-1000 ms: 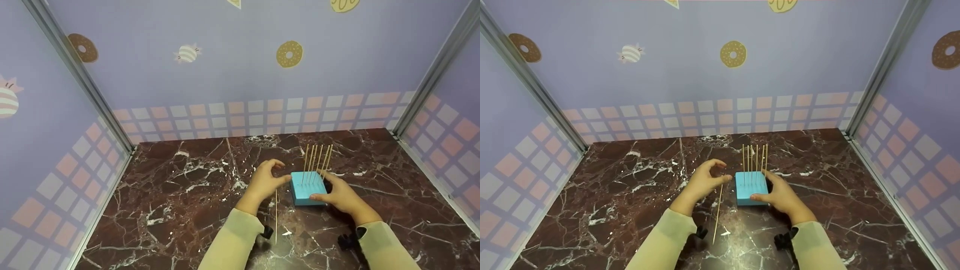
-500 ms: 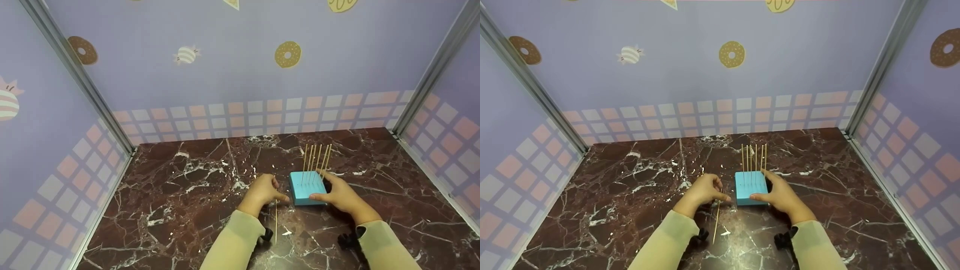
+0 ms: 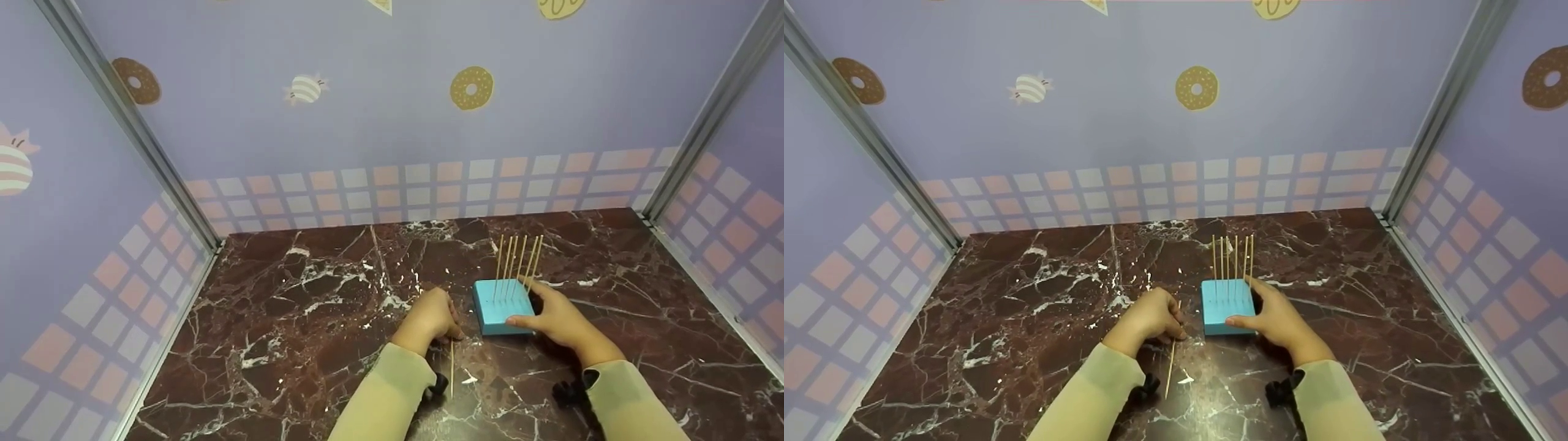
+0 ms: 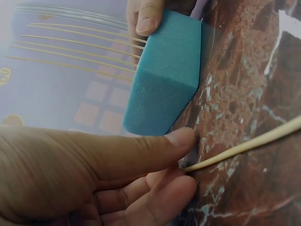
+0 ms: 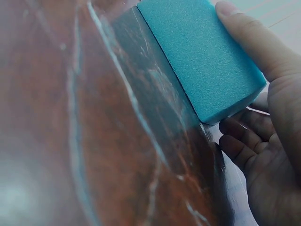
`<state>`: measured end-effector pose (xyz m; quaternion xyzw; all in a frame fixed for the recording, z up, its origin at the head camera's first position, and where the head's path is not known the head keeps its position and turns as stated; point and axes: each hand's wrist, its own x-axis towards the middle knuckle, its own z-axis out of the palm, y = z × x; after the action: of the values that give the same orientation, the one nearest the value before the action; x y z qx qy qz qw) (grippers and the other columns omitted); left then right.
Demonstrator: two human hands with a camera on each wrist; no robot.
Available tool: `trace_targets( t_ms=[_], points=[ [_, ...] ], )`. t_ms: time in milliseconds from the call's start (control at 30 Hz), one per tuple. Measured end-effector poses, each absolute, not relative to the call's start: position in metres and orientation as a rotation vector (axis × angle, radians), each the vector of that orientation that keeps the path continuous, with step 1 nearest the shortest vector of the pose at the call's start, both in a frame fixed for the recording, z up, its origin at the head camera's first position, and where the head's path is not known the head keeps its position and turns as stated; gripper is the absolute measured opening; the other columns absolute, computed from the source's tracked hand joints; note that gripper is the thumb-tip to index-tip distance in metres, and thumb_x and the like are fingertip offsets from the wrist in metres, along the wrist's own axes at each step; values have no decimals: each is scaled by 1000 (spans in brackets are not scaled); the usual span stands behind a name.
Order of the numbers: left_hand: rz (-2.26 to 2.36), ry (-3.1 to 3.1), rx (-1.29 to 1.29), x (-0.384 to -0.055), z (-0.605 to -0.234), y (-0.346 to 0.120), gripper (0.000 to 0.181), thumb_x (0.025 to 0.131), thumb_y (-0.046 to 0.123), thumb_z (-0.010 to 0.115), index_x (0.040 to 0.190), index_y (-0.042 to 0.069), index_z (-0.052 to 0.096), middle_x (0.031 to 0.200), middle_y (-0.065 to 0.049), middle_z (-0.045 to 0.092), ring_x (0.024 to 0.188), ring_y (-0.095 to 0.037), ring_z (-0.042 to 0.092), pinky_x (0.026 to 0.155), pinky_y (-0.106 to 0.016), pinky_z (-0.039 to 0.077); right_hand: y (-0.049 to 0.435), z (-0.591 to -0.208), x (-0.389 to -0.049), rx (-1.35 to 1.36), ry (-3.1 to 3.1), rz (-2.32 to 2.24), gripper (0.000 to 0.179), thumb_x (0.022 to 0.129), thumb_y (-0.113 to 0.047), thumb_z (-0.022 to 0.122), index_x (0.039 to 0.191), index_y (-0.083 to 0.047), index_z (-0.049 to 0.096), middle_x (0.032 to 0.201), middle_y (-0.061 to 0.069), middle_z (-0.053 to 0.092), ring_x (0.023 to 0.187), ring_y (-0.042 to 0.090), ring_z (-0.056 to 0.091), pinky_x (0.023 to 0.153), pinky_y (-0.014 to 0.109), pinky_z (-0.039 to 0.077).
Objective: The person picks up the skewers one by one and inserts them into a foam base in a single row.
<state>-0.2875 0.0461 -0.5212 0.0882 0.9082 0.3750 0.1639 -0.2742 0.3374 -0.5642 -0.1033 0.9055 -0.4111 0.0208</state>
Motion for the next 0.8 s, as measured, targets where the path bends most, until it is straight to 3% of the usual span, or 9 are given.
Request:
trace_targets(
  t_ms=[300,533,800],
  points=[
    [909,2645,213,-286,-516,44,37,79,13,106,66,7,72,57,-7,72,47,-17,67,45,-27,53,338,-564,-273,-312,2812,-1261,111,92,-49,94,175,-2,37,179,35,35,165,61,32,134,81,26],
    [985,2575,176,-287,-515,43,26,81,-4,98,72,-1,74,61,-13,76,46,-19,68,46,-31,61,338,-564,-274,-327,2806,-1264,111,92,-49,94,175,-1,36,179,35,35,166,62,31,133,81,27],
    [1043,2497,185,-287,-515,42,28,84,-8,91,68,1,70,60,-11,73,45,-18,66,48,-32,63,338,-566,-274,-326,2804,-1281,111,92,-47,95,175,-1,37,179,34,36,166,61,31,133,81,27]
  ],
)
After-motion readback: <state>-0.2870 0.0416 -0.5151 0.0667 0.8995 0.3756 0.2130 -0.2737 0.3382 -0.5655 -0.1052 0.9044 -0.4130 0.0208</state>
